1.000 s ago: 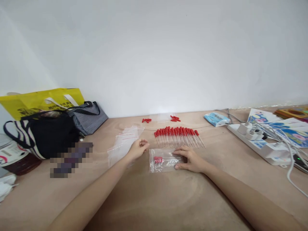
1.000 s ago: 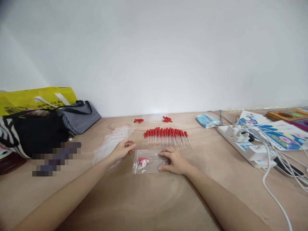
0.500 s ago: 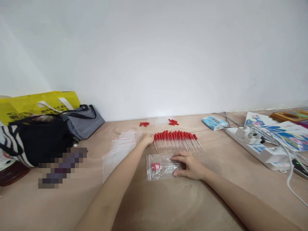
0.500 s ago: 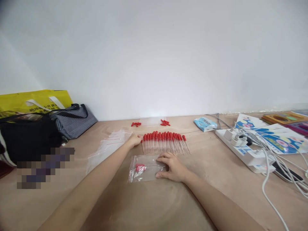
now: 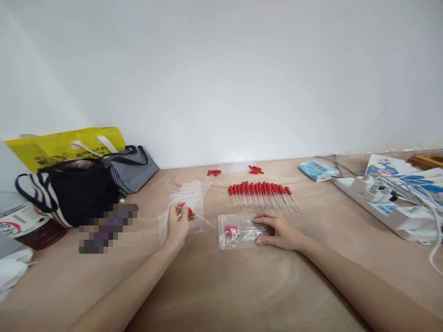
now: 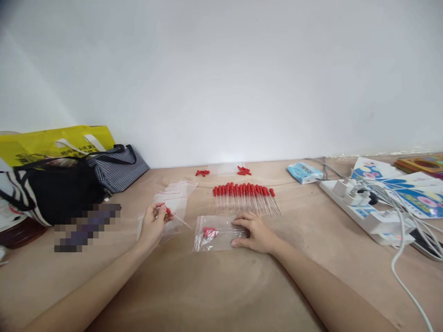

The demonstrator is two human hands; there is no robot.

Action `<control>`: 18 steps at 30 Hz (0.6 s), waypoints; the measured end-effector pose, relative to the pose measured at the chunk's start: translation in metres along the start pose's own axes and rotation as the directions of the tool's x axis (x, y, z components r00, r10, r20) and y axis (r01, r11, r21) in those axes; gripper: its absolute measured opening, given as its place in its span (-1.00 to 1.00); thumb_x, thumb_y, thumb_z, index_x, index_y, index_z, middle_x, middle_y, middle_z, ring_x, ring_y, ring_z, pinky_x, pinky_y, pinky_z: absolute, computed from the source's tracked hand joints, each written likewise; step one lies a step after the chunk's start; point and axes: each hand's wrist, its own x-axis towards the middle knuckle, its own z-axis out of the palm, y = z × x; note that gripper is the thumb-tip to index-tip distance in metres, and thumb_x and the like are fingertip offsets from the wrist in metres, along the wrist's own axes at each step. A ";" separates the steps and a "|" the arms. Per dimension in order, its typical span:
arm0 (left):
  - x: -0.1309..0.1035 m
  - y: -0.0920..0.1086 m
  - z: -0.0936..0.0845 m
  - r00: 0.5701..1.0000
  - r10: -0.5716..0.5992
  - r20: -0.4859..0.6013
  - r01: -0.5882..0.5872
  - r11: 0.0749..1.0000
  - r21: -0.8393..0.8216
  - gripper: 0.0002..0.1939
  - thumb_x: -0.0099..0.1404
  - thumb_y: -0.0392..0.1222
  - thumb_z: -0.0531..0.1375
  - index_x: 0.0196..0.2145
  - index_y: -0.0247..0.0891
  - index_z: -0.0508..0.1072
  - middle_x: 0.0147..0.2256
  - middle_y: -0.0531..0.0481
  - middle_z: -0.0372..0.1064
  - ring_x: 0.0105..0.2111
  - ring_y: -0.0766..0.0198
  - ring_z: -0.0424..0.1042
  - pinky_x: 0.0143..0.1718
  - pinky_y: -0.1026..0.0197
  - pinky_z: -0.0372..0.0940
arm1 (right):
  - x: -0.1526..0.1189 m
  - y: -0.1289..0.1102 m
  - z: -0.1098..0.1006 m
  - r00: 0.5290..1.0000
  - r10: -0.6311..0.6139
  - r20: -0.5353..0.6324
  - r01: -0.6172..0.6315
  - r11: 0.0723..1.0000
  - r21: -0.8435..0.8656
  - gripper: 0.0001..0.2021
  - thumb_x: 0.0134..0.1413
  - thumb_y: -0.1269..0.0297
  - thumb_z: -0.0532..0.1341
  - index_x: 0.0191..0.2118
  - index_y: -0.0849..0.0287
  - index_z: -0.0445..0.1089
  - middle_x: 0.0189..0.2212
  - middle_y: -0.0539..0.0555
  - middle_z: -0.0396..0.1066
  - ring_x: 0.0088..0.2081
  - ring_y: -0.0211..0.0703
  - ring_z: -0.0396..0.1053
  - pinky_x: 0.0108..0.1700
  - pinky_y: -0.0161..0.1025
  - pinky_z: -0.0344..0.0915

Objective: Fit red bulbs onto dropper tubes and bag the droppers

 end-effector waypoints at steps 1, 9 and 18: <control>-0.003 -0.001 0.000 1.000 -0.014 -0.024 0.013 1.000 -0.021 -0.76 0.06 -0.14 0.16 -0.35 -0.27 0.19 -0.56 0.16 0.23 -0.60 0.41 0.33 -0.54 0.31 0.30 | 0.000 0.000 0.000 1.000 -0.001 0.001 0.001 1.000 0.000 -0.45 -0.14 -0.07 0.18 -0.05 0.17 0.29 -0.11 0.18 0.29 -0.07 -0.03 0.21 -0.03 -0.06 0.13; -0.023 -0.008 0.016 0.990 -0.144 0.001 0.143 0.980 -0.139 -0.76 0.06 -0.19 0.19 -0.39 -0.26 0.16 -0.52 0.15 0.25 -0.53 0.39 0.38 -0.37 0.21 0.35 | 0.000 0.000 0.000 1.000 0.008 -0.009 -0.008 1.000 0.001 -0.45 -0.15 -0.07 0.19 -0.05 0.17 0.30 -0.10 0.18 0.28 -0.06 -0.04 0.21 -0.03 -0.07 0.13; -0.037 -0.005 0.018 0.912 -0.236 0.335 0.190 0.968 0.166 -0.73 -0.14 -0.15 0.31 -0.48 -0.34 0.39 -0.50 0.00 0.41 -0.45 0.29 0.40 -0.30 0.22 0.31 | 0.000 0.001 0.000 1.000 0.001 -0.010 -0.001 1.000 -0.006 -0.44 -0.16 -0.09 0.19 -0.06 0.16 0.31 -0.11 0.18 0.29 -0.08 -0.04 0.22 -0.04 -0.08 0.15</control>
